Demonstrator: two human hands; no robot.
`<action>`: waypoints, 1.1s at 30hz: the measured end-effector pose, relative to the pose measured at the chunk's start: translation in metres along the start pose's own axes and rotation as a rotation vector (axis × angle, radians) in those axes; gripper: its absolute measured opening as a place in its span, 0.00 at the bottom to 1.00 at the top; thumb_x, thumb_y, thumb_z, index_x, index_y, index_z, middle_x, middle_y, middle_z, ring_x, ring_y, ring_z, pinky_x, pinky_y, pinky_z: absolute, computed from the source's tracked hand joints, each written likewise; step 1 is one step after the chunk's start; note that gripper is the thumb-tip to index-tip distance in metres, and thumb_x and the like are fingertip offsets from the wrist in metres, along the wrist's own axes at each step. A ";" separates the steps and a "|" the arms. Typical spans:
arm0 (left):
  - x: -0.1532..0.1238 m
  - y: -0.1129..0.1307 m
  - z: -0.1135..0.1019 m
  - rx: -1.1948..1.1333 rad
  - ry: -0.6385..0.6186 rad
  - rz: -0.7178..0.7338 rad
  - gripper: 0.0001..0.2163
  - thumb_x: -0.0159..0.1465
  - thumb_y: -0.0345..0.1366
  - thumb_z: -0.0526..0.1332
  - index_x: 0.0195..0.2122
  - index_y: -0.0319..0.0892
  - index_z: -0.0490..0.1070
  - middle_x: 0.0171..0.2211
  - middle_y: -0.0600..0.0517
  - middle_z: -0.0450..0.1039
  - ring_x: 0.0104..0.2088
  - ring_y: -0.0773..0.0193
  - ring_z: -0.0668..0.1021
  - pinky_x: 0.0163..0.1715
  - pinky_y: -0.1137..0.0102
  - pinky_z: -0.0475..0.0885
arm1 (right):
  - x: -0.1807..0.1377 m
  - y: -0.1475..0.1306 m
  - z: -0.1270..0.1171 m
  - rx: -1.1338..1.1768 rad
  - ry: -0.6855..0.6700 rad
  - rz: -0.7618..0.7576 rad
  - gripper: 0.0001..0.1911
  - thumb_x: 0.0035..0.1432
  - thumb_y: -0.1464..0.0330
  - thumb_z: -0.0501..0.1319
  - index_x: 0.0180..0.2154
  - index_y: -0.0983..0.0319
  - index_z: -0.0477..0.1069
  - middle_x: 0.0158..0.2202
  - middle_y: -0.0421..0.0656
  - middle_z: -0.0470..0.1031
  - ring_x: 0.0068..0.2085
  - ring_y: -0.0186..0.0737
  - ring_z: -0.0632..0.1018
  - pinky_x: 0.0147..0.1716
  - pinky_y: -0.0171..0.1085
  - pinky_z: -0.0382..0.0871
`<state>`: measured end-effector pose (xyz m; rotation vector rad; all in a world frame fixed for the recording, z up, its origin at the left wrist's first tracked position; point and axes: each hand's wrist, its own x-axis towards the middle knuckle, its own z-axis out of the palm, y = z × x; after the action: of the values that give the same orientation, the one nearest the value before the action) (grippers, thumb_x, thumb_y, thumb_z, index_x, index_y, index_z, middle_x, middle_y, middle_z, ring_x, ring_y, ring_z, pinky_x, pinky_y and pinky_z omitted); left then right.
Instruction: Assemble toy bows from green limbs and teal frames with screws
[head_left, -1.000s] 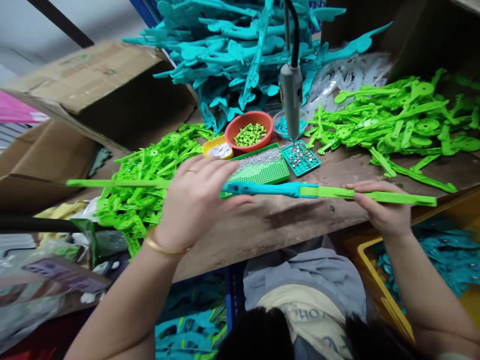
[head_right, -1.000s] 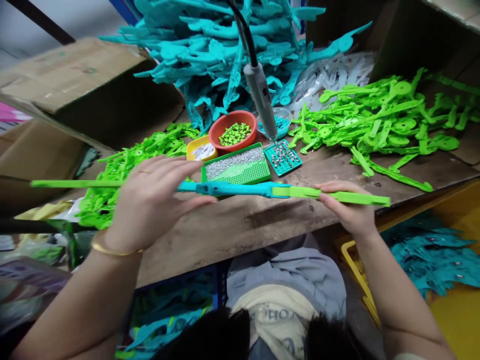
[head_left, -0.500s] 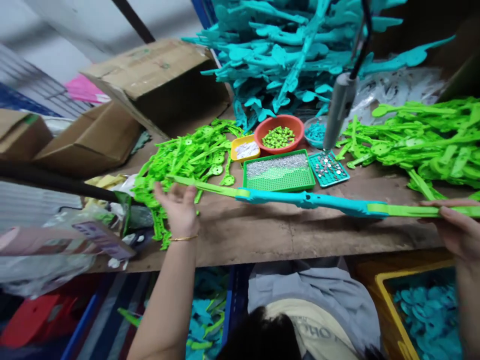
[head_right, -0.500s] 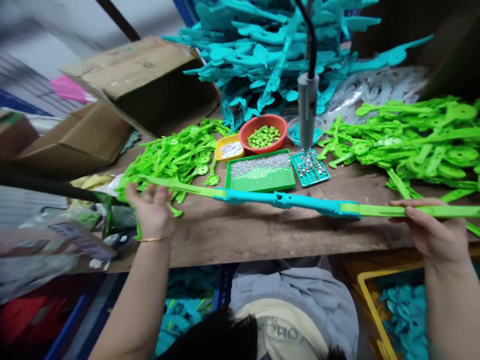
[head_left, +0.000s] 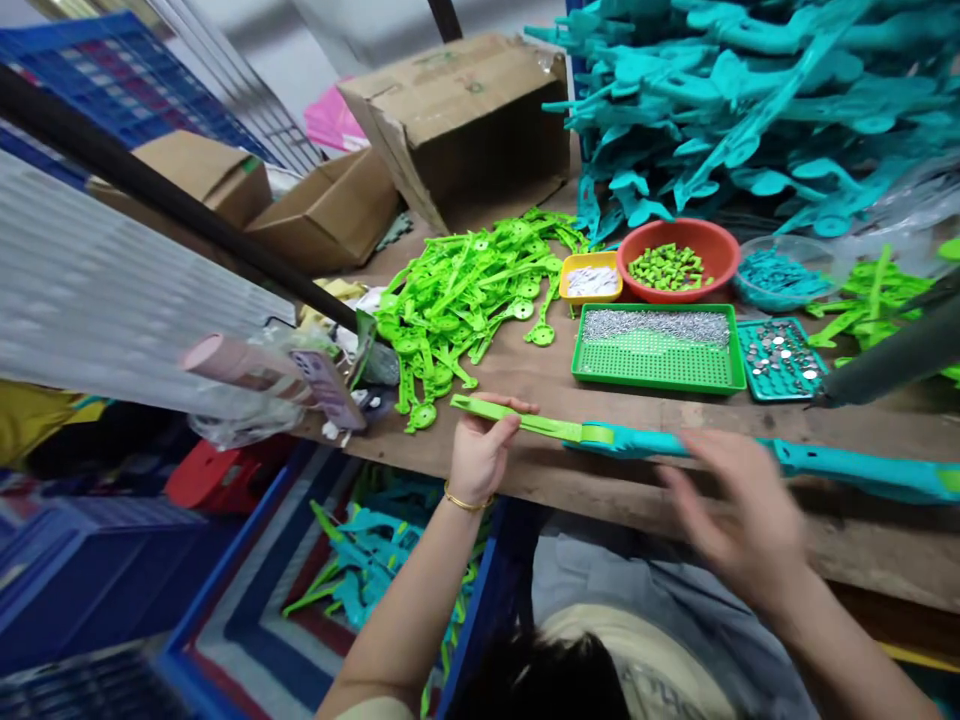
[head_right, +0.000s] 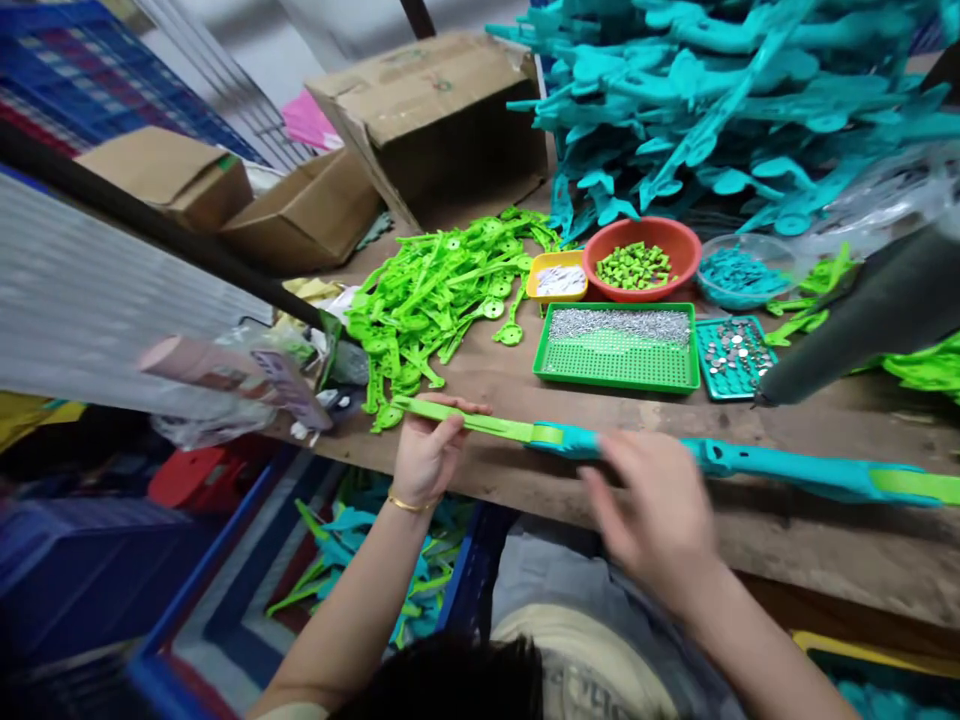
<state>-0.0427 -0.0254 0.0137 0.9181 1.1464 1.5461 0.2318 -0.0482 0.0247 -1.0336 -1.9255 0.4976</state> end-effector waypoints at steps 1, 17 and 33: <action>-0.003 -0.001 0.000 0.006 -0.004 0.001 0.15 0.53 0.37 0.72 0.36 0.44 0.67 0.32 0.55 0.78 0.40 0.58 0.82 0.47 0.56 0.75 | 0.007 -0.008 0.013 -0.097 -0.061 -0.032 0.20 0.60 0.65 0.61 0.54 0.59 0.67 0.50 0.50 0.74 0.50 0.51 0.73 0.49 0.51 0.67; -0.001 -0.040 -0.020 0.162 -0.276 0.075 0.17 0.50 0.29 0.73 0.39 0.43 0.71 0.38 0.50 0.80 0.41 0.60 0.81 0.44 0.63 0.76 | 0.052 -0.026 0.070 -0.597 -0.475 -0.062 0.09 0.64 0.66 0.55 0.36 0.63 0.72 0.34 0.47 0.76 0.38 0.46 0.73 0.37 0.44 0.55; 0.016 -0.004 -0.053 0.418 -0.343 0.271 0.09 0.52 0.34 0.72 0.35 0.44 0.79 0.33 0.49 0.78 0.37 0.59 0.78 0.40 0.63 0.74 | 0.070 -0.047 0.122 -0.163 -0.250 -0.156 0.11 0.65 0.69 0.53 0.33 0.63 0.72 0.31 0.44 0.76 0.34 0.41 0.74 0.35 0.40 0.64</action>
<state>-0.0951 -0.0215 -0.0040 1.6081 1.1438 1.3029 0.0878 -0.0112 0.0254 -0.9482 -2.2800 0.4007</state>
